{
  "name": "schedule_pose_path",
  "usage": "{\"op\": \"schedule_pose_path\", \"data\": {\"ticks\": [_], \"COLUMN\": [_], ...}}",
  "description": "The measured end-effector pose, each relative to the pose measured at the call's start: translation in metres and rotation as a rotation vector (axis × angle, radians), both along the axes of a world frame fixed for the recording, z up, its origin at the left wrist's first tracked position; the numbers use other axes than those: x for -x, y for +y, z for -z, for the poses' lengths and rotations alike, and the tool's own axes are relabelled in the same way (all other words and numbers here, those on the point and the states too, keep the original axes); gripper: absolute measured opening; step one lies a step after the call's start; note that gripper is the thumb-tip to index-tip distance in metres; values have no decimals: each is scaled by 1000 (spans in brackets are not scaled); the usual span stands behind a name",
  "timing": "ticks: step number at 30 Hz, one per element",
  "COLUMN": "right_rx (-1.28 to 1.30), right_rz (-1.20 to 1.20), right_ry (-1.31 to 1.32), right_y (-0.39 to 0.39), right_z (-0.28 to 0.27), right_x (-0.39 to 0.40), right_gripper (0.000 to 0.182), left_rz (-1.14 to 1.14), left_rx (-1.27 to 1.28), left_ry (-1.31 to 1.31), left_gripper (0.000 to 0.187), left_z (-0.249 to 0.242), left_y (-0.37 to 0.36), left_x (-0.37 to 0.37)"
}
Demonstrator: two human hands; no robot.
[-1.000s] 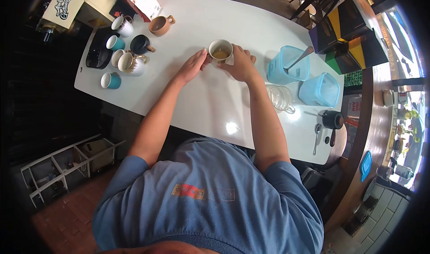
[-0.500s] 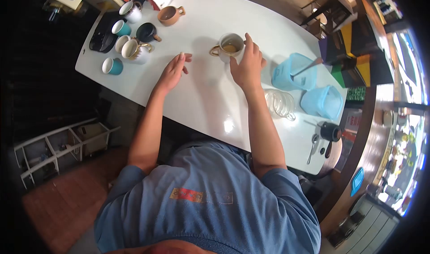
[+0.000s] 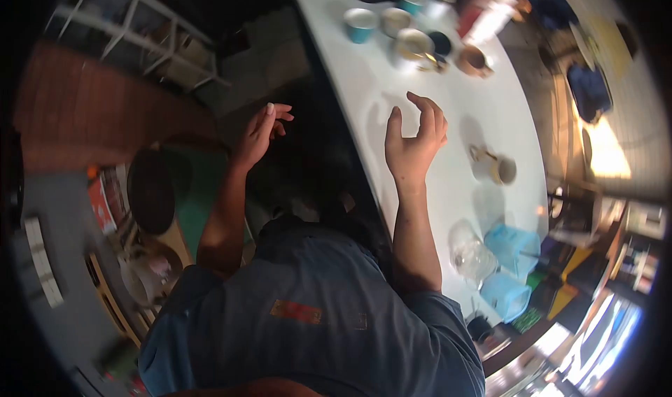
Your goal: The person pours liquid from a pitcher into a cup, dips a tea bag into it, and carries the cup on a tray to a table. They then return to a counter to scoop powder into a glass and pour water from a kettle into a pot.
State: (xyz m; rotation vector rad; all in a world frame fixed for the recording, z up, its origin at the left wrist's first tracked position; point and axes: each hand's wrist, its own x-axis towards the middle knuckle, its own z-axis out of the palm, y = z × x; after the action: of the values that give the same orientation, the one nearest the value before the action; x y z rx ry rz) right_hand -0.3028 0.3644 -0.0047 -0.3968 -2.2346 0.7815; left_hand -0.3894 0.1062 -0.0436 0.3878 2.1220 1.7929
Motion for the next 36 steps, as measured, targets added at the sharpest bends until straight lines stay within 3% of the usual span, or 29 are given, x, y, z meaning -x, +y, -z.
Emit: {"op": "schedule_pose_path", "data": {"ticks": [9,12,16,18,19,21,22,24,26,27,28,29,31,36], "right_rx": [178,623,577,405,409,609,609,1210,1303,1385,1307,1313,859,955], "right_rz": [-551,-768,-994,-1003,-1034,-927,-948,-849,-836,-806,-729,-724,-615,-658], "right_ry": [-54,-282,-517,-891,-901,-1224,-1237,-1395,-1264,-1115,-1082,-1075,-990,-696], "right_y": [-217,-304,-417,-470,-494,-536,-552,-576,-590,-596,-597,-598,-590,-513], "right_z": [25,73,138,159,167,179,187,213,274,278,281,270,246,170], "right_x": [73,82,79,73,70,61,58,55,54,50,48,46,45,54], "right_gripper": [22,25,31,47,47,61,61,58,53,48,38,38,31,26], "left_rz": [-645,-807,-1007,-1012,-1040,-1079,-1080,-1062,-994,-996,-988,-974,-978,-956], "left_rx": [-81,-103,-62,-83,-68,-45,-80,-113,-184,-177,-197,-219,-219,-252], "left_ry": [-13,-64,-118,-15,-15,-62,-69,-99,-139,-140,-134,-128,-108,-4], "left_gripper": [36,33,31,29,29,31,30,30,30,30,30,30,29,25], "left_z": [-2,11,21,23,22,18,14,6,3,2,2,1,-4,-10], "left_y": [-252,-325,-386,-402,-407,-408,-407,-404,-402,-402,-402,-403,-406,-408], "left_x": [-93,-138,-201,-230,-242,-261,-267,-277,-285,-289,-290,-289,-284,-243]}}
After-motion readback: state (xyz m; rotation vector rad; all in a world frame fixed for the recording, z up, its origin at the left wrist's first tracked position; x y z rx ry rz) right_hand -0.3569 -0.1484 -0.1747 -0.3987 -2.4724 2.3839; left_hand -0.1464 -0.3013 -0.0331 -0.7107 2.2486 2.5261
